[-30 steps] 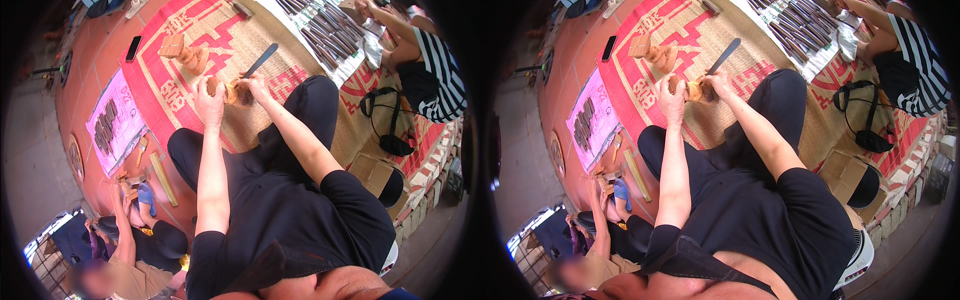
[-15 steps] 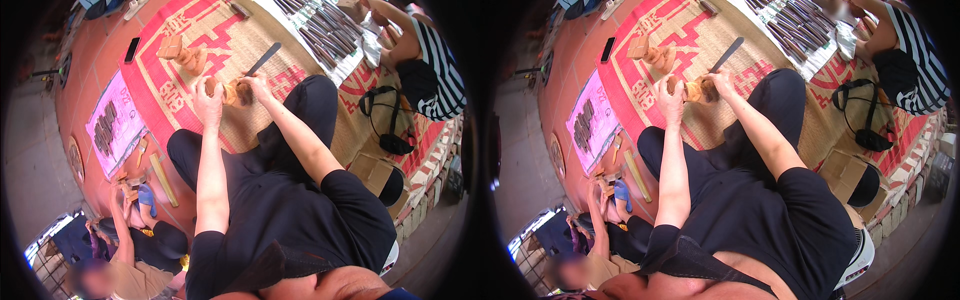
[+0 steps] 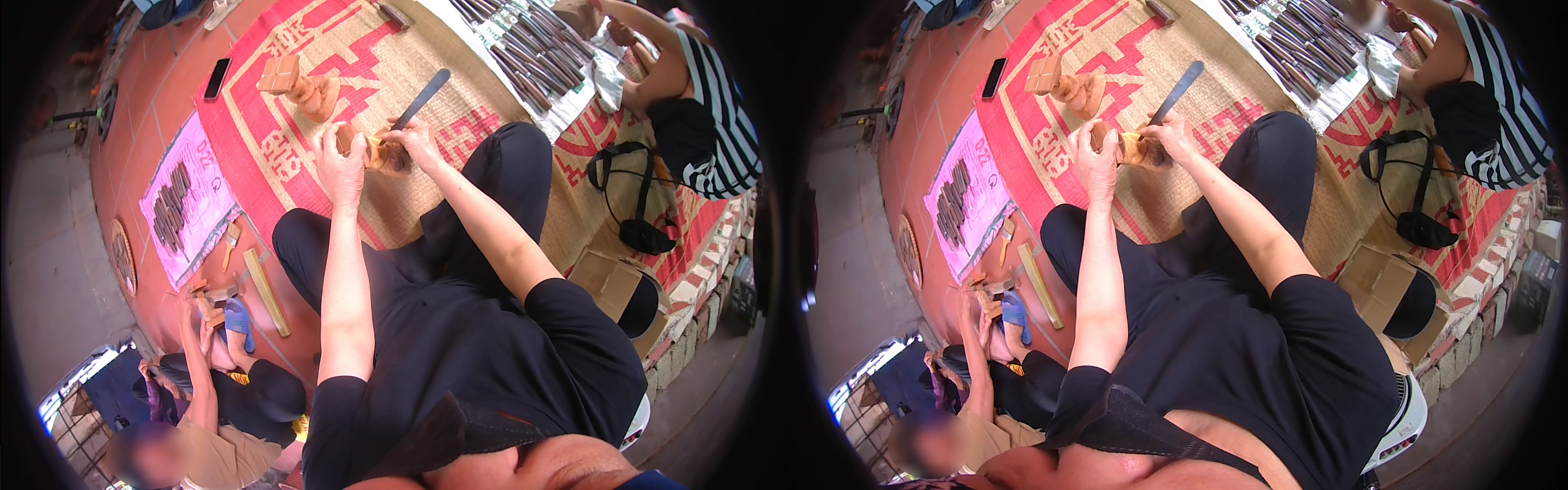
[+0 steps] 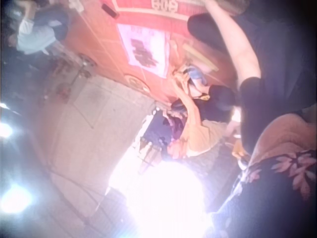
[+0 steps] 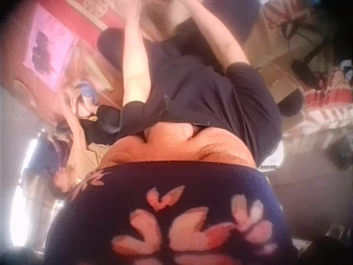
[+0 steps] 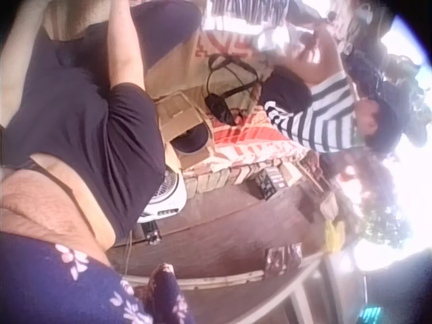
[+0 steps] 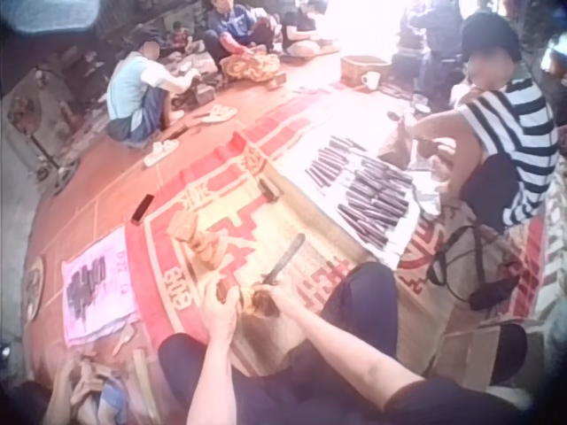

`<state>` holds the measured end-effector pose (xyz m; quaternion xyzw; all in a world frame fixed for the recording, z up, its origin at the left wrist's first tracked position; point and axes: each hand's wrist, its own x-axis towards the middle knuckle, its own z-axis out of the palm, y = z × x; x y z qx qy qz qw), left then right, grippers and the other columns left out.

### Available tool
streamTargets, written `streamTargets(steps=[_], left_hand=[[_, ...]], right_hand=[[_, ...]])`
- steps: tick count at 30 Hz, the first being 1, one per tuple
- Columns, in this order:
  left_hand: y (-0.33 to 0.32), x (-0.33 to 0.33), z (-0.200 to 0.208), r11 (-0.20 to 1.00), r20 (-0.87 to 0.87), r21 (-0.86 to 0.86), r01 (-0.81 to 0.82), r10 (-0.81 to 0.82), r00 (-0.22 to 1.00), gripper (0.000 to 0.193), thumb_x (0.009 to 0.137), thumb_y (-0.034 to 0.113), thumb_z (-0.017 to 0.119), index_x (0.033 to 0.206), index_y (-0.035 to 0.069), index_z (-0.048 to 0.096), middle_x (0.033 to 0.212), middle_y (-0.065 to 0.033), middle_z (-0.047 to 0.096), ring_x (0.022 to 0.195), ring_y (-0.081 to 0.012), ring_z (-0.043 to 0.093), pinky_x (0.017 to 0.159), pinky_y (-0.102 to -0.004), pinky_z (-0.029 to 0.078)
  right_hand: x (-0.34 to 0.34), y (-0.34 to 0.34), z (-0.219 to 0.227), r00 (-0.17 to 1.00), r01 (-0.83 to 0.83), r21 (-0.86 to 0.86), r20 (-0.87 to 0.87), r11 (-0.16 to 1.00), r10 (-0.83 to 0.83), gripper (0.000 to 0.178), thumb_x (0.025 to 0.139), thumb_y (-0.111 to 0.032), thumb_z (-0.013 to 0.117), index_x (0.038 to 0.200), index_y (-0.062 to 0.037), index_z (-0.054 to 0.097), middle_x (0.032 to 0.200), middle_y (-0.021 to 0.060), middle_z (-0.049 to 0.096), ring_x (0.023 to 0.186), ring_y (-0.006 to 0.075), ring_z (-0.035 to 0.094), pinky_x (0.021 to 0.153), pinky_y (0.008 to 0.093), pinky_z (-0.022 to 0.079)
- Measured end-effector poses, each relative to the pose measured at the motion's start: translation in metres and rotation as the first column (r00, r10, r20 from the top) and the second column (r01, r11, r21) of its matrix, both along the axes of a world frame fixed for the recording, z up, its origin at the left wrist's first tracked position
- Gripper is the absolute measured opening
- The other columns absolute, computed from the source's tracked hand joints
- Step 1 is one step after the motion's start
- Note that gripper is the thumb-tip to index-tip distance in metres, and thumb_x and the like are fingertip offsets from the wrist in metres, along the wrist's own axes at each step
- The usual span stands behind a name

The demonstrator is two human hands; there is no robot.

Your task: The person sits on a mat and carves a small block of wood using a knife. They hold the wood in their left hand and use the knife in their right hand to shape the piece, occasionally rotating it to access different sides.

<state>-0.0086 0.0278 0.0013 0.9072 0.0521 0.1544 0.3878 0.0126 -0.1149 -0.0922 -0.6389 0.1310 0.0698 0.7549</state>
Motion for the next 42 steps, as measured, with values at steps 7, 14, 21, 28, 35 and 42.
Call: streamTargets(steps=[7, 14, 21, 28, 35, 42], left_hand=[[0.003, -0.006, -0.001, 0.999, -0.001, -0.032, 0.027, -0.027, 1.000, 0.036, 0.078, 0.025, 0.068, 0.109, 0.008, 0.060, 0.108, -0.0118, 0.052, 0.100, -0.0300, 0.057, 0.087, -0.0401, 0.047], [0.001, 0.000, 0.007, 0.998, -0.039, -0.067, 0.015, -0.018, 0.999, 0.036, 0.080, 0.030, 0.067, 0.108, 0.009, 0.060, 0.110, -0.0097, 0.053, 0.103, -0.0284, 0.057, 0.088, -0.0390, 0.046], [0.000, -0.002, 0.001, 1.000, -0.012, -0.017, -0.007, 0.007, 1.000, 0.035, 0.078, 0.028, 0.067, 0.108, 0.011, 0.060, 0.105, -0.0087, 0.053, 0.098, -0.0279, 0.058, 0.083, -0.0392, 0.048], [-0.003, -0.002, 0.001, 0.999, 0.015, -0.038, -0.006, 0.006, 1.000, 0.034, 0.077, 0.027, 0.067, 0.107, 0.013, 0.060, 0.105, -0.0066, 0.052, 0.096, -0.0263, 0.059, 0.081, -0.0393, 0.048], [-0.003, -0.004, 0.005, 0.999, -0.015, -0.052, -0.016, 0.015, 1.000, 0.034, 0.078, 0.026, 0.067, 0.108, 0.012, 0.060, 0.105, -0.0076, 0.052, 0.096, -0.0270, 0.059, 0.082, -0.0394, 0.048], [0.003, -0.003, 0.002, 0.999, 0.008, -0.050, -0.009, 0.009, 1.000, 0.035, 0.077, 0.027, 0.067, 0.108, 0.011, 0.060, 0.106, -0.0081, 0.052, 0.097, -0.0272, 0.059, 0.082, -0.0390, 0.048]], right_hand=[[0.009, -0.012, -0.028, 0.995, 0.103, -0.121, 0.014, 0.987, -0.102, 0.035, 0.072, -0.008, 0.070, 0.105, 0.0032, 0.066, 0.090, 0.0080, 0.068, 0.084, 0.0136, 0.062, 0.080, 0.0262, 0.047], [-0.009, 0.002, -0.015, 0.999, 0.016, -0.076, 0.036, 0.997, -0.013, 0.035, 0.077, -0.007, 0.069, 0.110, 0.0027, 0.062, 0.082, 0.0038, 0.064, 0.071, 0.0114, 0.060, 0.065, 0.0245, 0.049], [-0.011, -0.003, -0.014, 0.995, 0.099, 0.013, -0.001, 0.995, -0.099, 0.031, 0.075, -0.007, 0.070, 0.104, 0.0026, 0.067, 0.090, 0.0067, 0.068, 0.081, 0.0124, 0.063, 0.074, 0.0250, 0.049], [-0.010, 0.005, -0.018, 0.993, 0.117, 0.018, 0.000, 0.993, -0.117, 0.036, 0.072, -0.014, 0.074, 0.103, 0.0030, 0.066, 0.096, 0.0090, 0.068, 0.088, 0.0155, 0.062, 0.079, 0.0291, 0.049], [-0.010, 0.010, -0.028, 0.993, 0.113, -0.012, -0.032, 0.994, -0.113, 0.032, 0.073, -0.011, 0.072, 0.101, 0.0030, 0.067, 0.093, 0.0096, 0.069, 0.085, 0.0159, 0.064, 0.075, 0.0283, 0.050], [-0.014, 0.011, -0.013, 0.990, 0.136, 0.031, -0.031, 0.990, -0.135, 0.030, 0.073, -0.007, 0.069, 0.102, 0.0027, 0.067, 0.089, 0.0098, 0.068, 0.078, 0.0151, 0.063, 0.072, 0.0271, 0.050]])
